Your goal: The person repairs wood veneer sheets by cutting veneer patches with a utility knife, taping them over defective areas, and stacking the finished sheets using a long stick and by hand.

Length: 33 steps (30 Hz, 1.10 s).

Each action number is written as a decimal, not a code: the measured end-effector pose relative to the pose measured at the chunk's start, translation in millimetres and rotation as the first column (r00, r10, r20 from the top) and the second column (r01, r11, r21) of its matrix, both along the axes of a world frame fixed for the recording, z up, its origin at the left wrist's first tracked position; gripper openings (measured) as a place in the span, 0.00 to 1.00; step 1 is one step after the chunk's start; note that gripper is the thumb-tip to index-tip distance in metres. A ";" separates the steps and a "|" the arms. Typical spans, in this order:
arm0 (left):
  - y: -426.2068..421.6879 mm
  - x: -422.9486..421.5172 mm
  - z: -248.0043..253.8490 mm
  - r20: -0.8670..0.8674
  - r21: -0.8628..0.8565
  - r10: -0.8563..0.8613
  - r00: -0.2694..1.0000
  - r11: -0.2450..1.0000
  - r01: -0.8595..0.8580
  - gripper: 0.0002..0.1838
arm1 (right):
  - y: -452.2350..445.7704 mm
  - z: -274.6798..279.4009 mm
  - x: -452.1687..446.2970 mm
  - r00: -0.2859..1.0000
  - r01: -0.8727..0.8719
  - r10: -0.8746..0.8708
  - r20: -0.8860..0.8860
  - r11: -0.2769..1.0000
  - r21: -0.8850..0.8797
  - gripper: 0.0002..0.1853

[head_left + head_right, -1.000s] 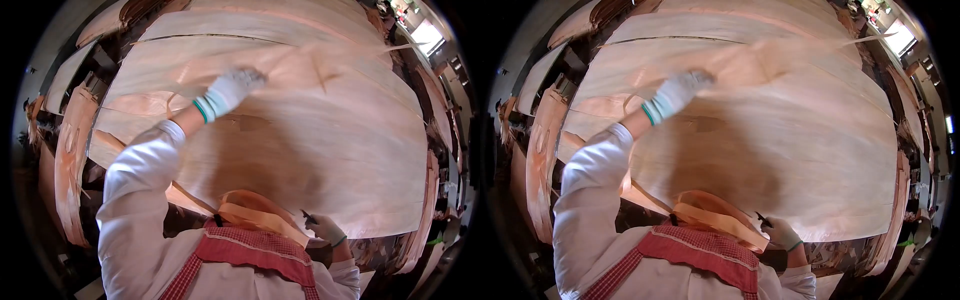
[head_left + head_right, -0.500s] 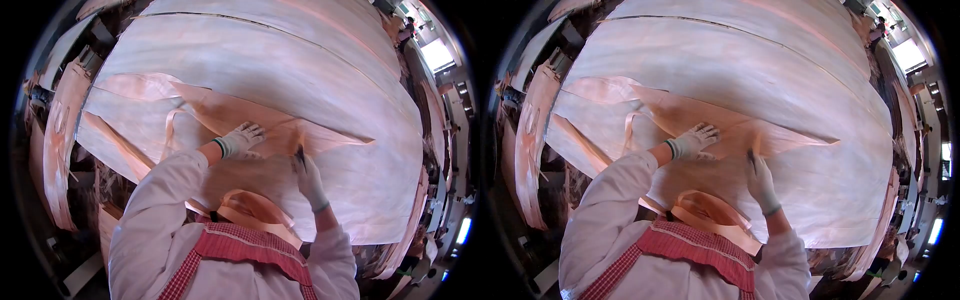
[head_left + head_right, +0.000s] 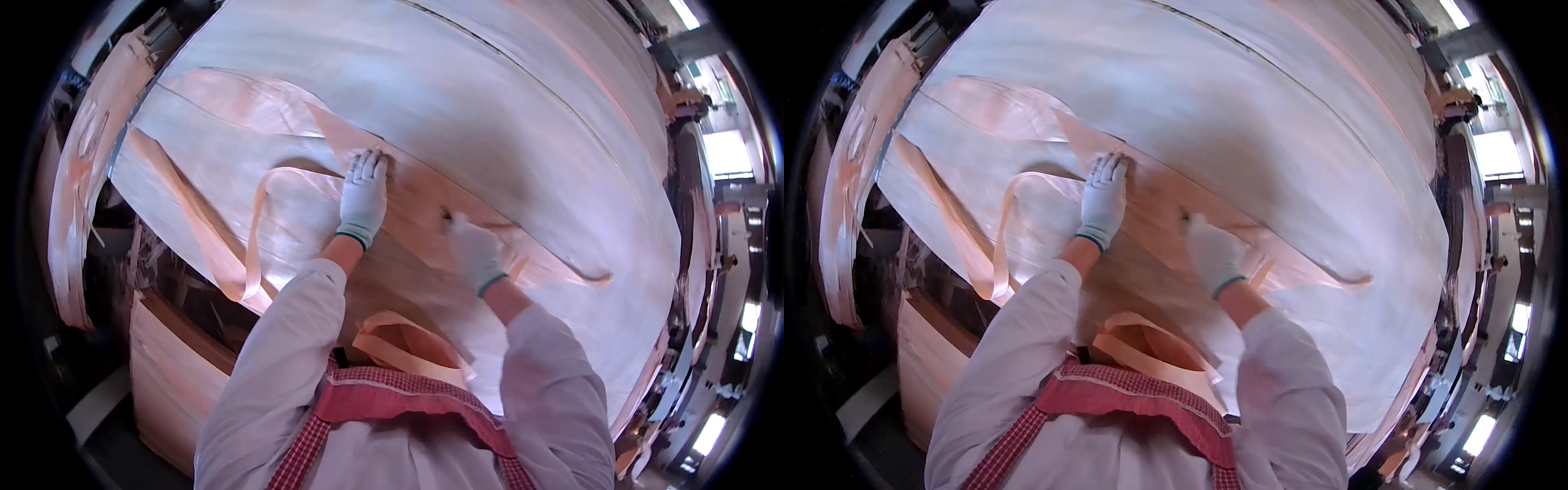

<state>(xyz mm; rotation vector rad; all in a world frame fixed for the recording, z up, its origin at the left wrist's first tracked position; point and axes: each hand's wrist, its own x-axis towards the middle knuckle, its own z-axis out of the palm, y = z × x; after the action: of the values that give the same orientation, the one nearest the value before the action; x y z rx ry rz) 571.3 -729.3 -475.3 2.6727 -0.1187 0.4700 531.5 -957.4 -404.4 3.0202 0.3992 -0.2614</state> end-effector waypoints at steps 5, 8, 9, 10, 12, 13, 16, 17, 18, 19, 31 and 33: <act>4.9 1.2 10.2 -0.041 -0.101 -0.006 0.999 0.995 0.002 0.28 | 116.7 -24.8 53.9 0.997 0.013 0.005 -0.082 0.975 0.220 0.10; 6.7 2.2 -1.3 -0.028 -0.145 -0.021 0.999 0.989 0.017 0.28 | 131.6 -42.9 71.4 0.996 0.042 -0.019 -0.082 0.959 0.281 0.10; 7.5 2.0 -3.7 -0.038 -0.086 -0.040 0.998 0.996 0.037 0.27 | 113.1 -42.6 59.1 0.993 0.025 0.006 -0.115 0.963 0.267 0.10; 6.6 3.6 -5.5 -0.045 -0.024 -0.059 0.997 0.998 0.058 0.27 | 90.1 -38.5 39.7 0.989 0.006 0.033 -0.146 0.967 0.256 0.09; -2.1 4.9 0.8 -0.035 -0.014 -0.027 0.999 1.000 0.027 0.28 | 47.0 -14.5 5.2 0.969 -0.002 0.053 -0.239 0.978 0.209 0.08; -3.0 2.6 13.3 -0.046 0.007 -0.021 0.999 1.000 0.021 0.28 | 24.1 -0.3 -6.9 0.952 0.009 0.044 -0.304 0.985 0.171 0.08; -7.4 1.6 15.3 -0.071 0.031 -0.014 0.997 0.999 0.016 0.29 | -86.7 -24.4 -22.8 0.923 -0.385 0.381 -0.059 0.921 -0.064 0.08; -7.3 1.2 16.4 -0.071 0.034 -0.016 0.997 0.999 0.019 0.29 | -128.9 -16.0 -12.0 0.851 -0.377 0.232 -0.471 0.895 -0.240 0.11; -7.0 1.2 16.7 -0.067 0.038 -0.016 0.998 0.999 0.019 0.29 | -161.9 10.8 3.1 0.823 -0.115 0.009 -0.567 0.982 -0.151 0.12; -7.0 0.1 15.1 -0.064 0.038 -0.026 0.998 0.999 0.028 0.29 | -194.7 37.8 18.1 0.748 0.180 -0.203 -0.632 0.978 -0.101 0.13; -0.3 5.4 10.9 -0.038 -0.101 0.003 0.999 0.995 -0.007 0.37 | 85.1 -31.4 123.2 0.765 -0.643 0.644 0.014 0.762 0.078 0.07; -6.2 4.3 18.2 -0.116 -0.007 0.016 0.993 1.000 -0.017 0.35 | 42.6 -28.6 117.5 0.836 -0.540 0.547 -0.028 0.832 0.126 0.07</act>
<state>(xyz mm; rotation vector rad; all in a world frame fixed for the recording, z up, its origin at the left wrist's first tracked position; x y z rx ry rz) 575.6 -735.5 -457.1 2.6878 -0.0609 0.3182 649.0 -914.9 -433.0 2.8402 1.2890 -0.2919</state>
